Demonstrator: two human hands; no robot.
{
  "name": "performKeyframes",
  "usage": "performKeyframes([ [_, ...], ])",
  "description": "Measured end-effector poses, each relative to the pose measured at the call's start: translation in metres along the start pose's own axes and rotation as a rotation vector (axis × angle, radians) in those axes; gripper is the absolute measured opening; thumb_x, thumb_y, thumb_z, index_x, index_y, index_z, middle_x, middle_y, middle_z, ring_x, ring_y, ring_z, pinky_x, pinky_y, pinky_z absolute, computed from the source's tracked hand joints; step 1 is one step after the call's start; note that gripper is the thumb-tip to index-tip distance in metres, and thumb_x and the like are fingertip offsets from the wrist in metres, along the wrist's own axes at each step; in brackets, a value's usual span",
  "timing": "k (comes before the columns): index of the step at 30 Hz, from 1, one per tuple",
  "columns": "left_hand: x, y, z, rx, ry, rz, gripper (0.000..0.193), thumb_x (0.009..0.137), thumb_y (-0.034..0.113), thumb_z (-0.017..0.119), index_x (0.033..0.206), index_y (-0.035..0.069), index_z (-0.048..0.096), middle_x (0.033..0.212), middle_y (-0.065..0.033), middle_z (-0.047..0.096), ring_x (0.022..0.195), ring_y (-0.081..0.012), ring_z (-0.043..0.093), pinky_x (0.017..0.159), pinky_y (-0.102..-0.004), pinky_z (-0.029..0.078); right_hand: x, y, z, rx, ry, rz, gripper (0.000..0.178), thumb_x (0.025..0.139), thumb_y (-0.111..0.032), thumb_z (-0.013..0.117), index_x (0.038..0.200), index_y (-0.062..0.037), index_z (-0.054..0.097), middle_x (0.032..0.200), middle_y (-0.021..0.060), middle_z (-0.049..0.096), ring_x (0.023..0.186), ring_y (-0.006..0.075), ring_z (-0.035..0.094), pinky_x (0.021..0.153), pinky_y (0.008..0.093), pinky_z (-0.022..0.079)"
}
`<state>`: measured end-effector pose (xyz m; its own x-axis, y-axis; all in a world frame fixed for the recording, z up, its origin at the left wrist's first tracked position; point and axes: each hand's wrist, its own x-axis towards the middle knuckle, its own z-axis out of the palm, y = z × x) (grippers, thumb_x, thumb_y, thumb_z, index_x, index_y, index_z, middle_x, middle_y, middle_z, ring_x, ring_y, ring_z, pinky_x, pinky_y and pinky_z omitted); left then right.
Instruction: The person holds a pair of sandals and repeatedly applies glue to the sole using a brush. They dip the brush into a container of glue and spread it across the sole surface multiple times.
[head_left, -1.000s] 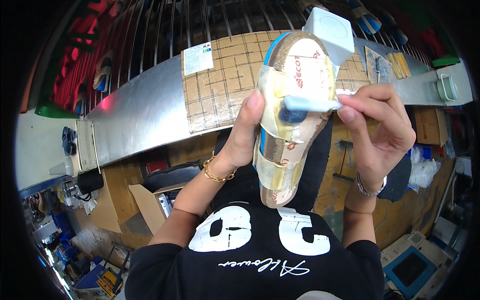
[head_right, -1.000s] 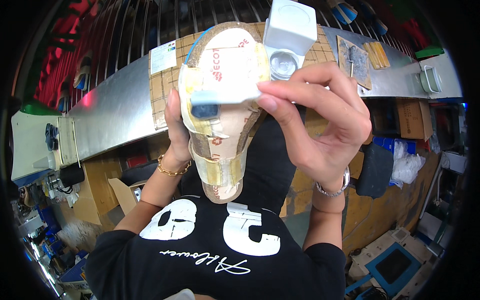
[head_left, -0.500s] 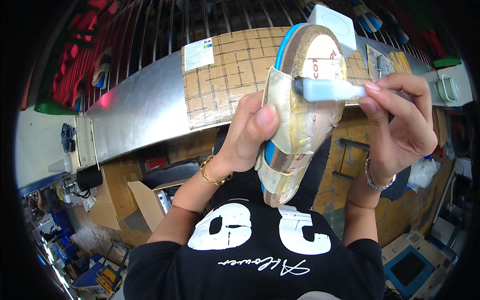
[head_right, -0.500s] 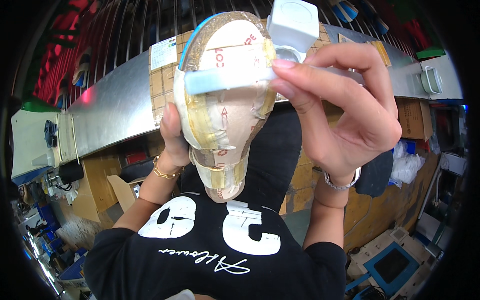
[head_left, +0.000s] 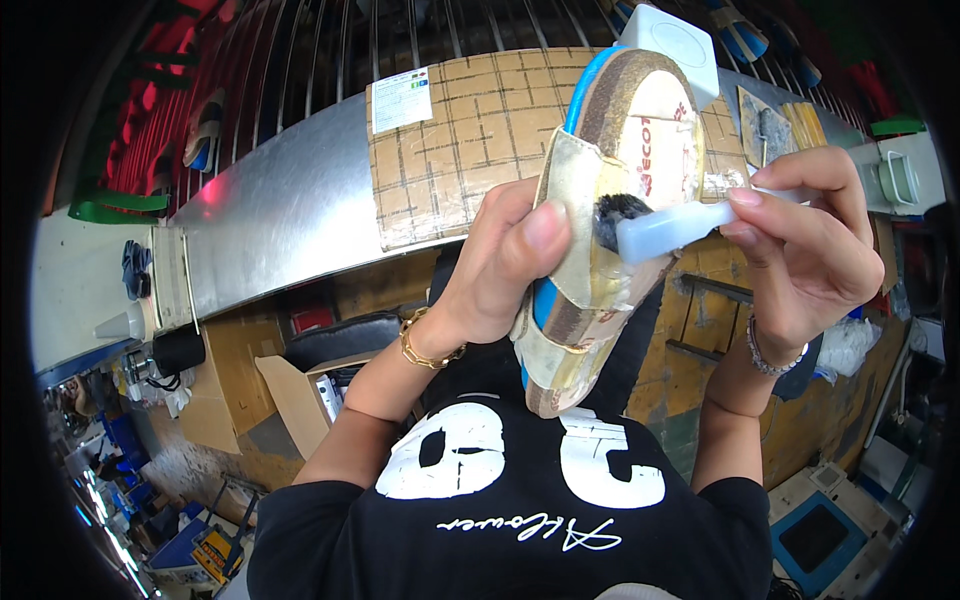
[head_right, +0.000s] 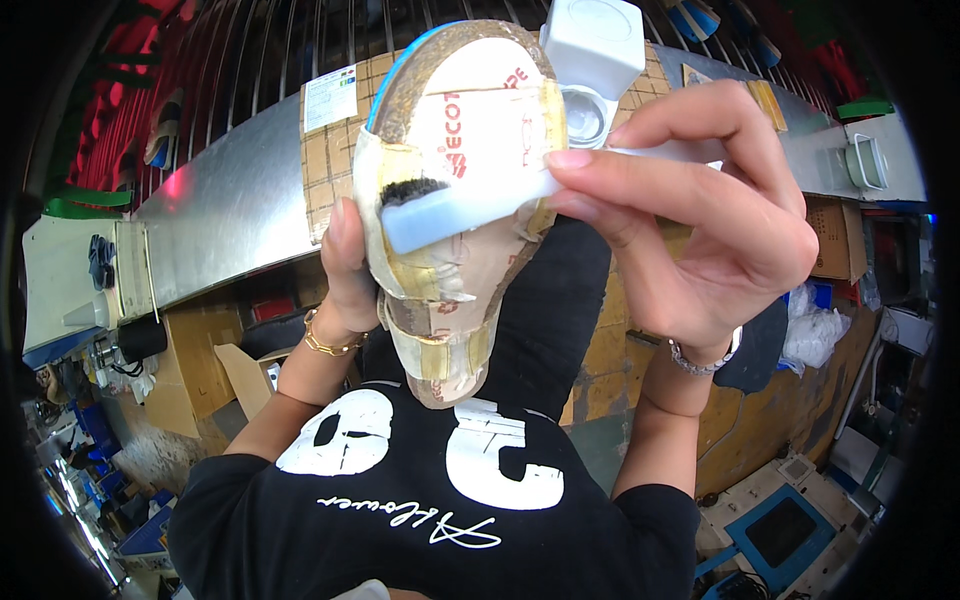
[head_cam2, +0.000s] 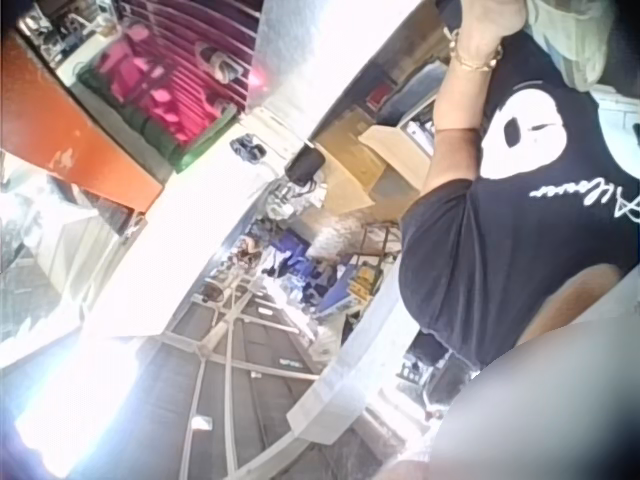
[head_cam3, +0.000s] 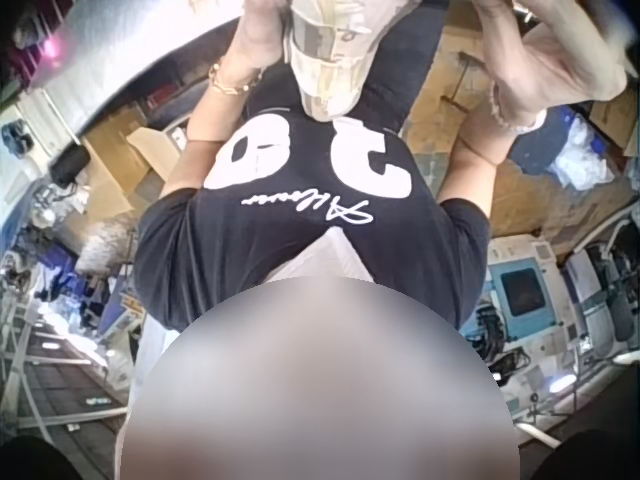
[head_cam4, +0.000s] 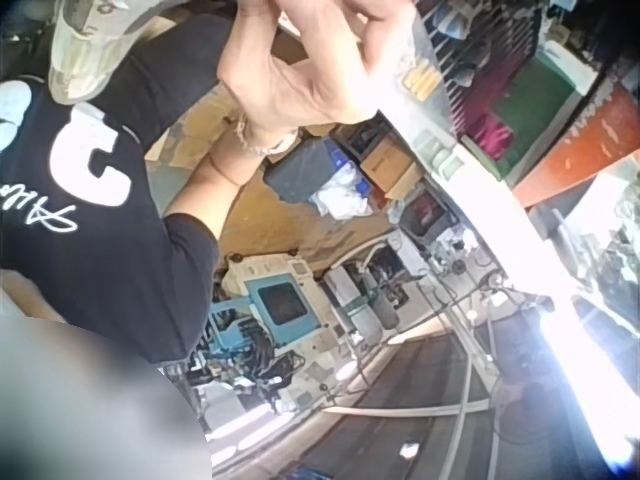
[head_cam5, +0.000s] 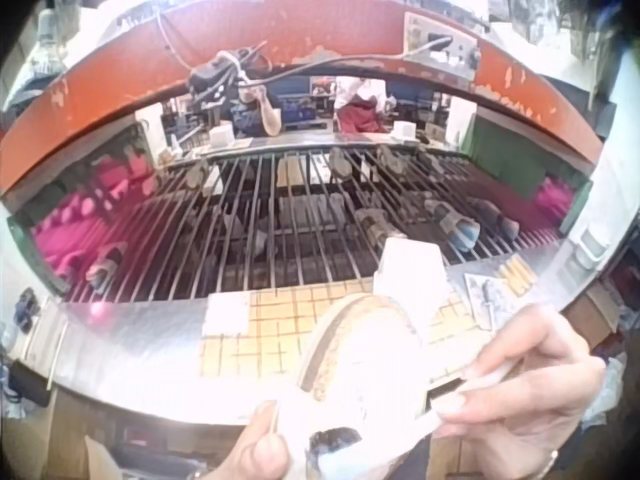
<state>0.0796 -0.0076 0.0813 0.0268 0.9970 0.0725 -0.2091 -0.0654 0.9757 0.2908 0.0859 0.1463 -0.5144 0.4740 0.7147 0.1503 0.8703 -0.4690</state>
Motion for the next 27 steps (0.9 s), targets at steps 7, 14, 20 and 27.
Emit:
performKeyframes([
  [7,0.003,0.004,0.001,0.008,-0.012,0.006,0.090,0.092,0.074,0.036,0.116,-0.008,0.062,0.098,-0.0152,0.070,0.089,-0.0179,0.067,0.078,-0.0306,0.052,0.003,0.000,-0.003,-0.017,-0.047,-0.030,0.028,0.065,0.000,0.084,0.092,-0.0021,0.079,0.095,0.0129,0.064,0.082,0.0195,0.057,0.072,0.0275,0.042],
  [14,0.003,0.008,0.006,-0.059,-0.008,-0.007,0.087,0.095,0.071,0.031,0.127,-0.006,0.055,0.110,-0.0171,0.067,0.098,-0.0197,0.067,0.085,-0.0322,0.053,0.004,0.002,-0.002,0.026,-0.091,-0.018,0.032,0.058,0.001,0.084,0.090,-0.0033,0.080,0.092,0.0123,0.064,0.081,0.0194,0.057,0.071,0.0283,0.041],
  [20,0.006,0.011,0.011,-0.131,0.005,-0.023,0.085,0.099,0.069,0.026,0.136,-0.004,0.048,0.120,-0.0188,0.065,0.106,-0.0213,0.067,0.091,-0.0336,0.054,0.004,0.001,0.001,-0.038,-0.073,-0.040,0.032,0.057,0.000,0.085,0.088,-0.0053,0.080,0.089,0.0113,0.064,0.079,0.0194,0.057,0.069,0.0288,0.041],
  [27,0.008,0.010,0.016,-0.247,0.034,-0.053,0.085,0.102,0.067,0.021,0.146,-0.002,0.041,0.131,-0.0203,0.062,0.114,-0.0230,0.066,0.097,-0.0353,0.054,0.002,0.003,-0.003,-0.086,-0.124,-0.106,0.032,0.056,-0.002,0.086,0.087,-0.0069,0.081,0.089,0.0105,0.064,0.079,0.0193,0.058,0.067,0.0279,0.041],
])
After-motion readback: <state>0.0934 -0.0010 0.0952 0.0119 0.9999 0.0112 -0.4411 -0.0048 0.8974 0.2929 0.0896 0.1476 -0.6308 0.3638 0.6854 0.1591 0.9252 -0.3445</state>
